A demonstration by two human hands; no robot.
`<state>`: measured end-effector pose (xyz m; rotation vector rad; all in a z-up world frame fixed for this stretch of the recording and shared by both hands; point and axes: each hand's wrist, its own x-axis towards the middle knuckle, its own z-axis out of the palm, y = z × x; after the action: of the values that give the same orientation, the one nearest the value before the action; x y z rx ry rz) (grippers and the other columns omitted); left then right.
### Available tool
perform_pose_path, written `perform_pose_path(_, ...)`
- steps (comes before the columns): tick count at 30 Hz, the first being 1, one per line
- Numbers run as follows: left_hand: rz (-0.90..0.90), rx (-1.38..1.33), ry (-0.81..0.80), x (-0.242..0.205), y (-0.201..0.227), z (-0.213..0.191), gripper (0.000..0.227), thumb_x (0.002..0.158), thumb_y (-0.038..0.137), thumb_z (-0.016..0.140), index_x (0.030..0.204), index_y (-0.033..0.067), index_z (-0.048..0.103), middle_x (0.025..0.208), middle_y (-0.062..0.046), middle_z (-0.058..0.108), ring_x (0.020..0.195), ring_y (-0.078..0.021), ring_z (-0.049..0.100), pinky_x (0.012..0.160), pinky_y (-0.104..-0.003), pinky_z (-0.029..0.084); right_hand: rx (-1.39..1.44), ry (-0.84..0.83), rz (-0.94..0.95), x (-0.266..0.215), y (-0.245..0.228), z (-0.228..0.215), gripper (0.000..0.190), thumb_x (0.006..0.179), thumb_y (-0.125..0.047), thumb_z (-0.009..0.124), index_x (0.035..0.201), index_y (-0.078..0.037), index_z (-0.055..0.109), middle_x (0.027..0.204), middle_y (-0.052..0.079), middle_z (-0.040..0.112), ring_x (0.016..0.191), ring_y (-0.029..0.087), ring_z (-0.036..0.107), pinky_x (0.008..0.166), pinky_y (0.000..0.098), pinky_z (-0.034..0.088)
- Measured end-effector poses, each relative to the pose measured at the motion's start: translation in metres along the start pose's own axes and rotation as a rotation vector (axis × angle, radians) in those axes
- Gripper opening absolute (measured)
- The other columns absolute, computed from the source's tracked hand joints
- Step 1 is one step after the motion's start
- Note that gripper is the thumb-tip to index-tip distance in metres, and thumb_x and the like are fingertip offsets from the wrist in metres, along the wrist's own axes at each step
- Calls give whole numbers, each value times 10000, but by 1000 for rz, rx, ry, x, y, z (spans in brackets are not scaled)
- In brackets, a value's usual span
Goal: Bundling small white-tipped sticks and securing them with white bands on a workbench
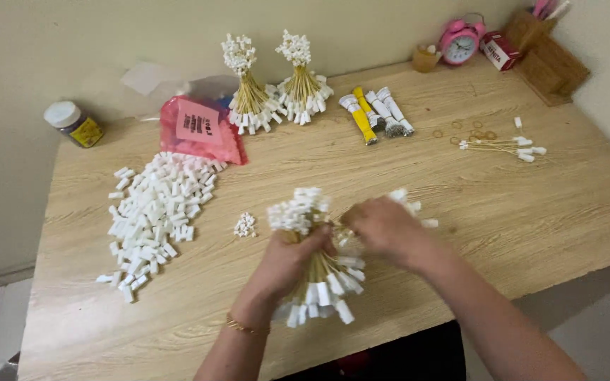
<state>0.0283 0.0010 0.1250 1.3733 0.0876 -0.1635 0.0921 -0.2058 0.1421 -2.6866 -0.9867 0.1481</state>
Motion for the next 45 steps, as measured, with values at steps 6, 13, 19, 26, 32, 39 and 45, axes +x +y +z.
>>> perform_pose_path(6,-1,-148,87,-22,6,-8,175,848,142,723,845,-31,700,624,-127,658,593,-204,635,615,-347,505,-84,78,-50,-5,25,28,134,885,-115,414,877,-85,545,786,163,593,805,390,626,713,482,488)
perform_pose_path(13,-5,-154,-13,-13,11,15,221,845,211,741,839,-8,714,703,-100,693,621,-168,633,674,-365,532,-218,-72,-49,8,-38,7,136,891,-189,457,914,-191,591,849,13,623,861,221,632,787,377,477)
perform_pose_path(19,-8,-149,78,-16,-11,1,242,869,208,711,918,-28,684,636,-142,684,587,-184,636,615,-324,501,698,103,242,-10,-35,-6,144,946,-203,529,949,-79,601,853,74,672,877,201,627,825,376,498)
perform_pose_path(26,125,152,100,-15,-14,35,339,709,116,799,1020,38,690,926,-122,740,878,-217,686,780,-369,557,1147,275,164,7,-60,21,335,953,-125,459,1281,-80,513,1316,87,571,1190,170,533,1038,321,393)
perform_pose_path(32,288,235,105,-13,-13,29,47,840,42,644,880,61,628,817,-53,654,738,-137,561,651,-313,496,1120,169,430,4,-74,18,452,944,-248,440,1385,-153,452,1407,14,503,1306,116,434,1102,279,301)
perform_pose_path(39,312,220,120,-16,-14,28,106,807,2,601,855,94,624,801,-1,618,754,-102,510,649,-303,458,1328,52,476,2,-67,25,636,923,-268,441,1515,-179,224,1578,5,289,1436,119,267,1155,280,192)
perform_pose_path(45,58,75,52,-20,8,26,129,930,113,515,1024,62,588,907,-116,651,842,-205,626,725,-301,560,1856,183,481,6,-69,29,722,834,57,485,1489,-181,297,1308,136,504,1170,248,463,1014,357,340)
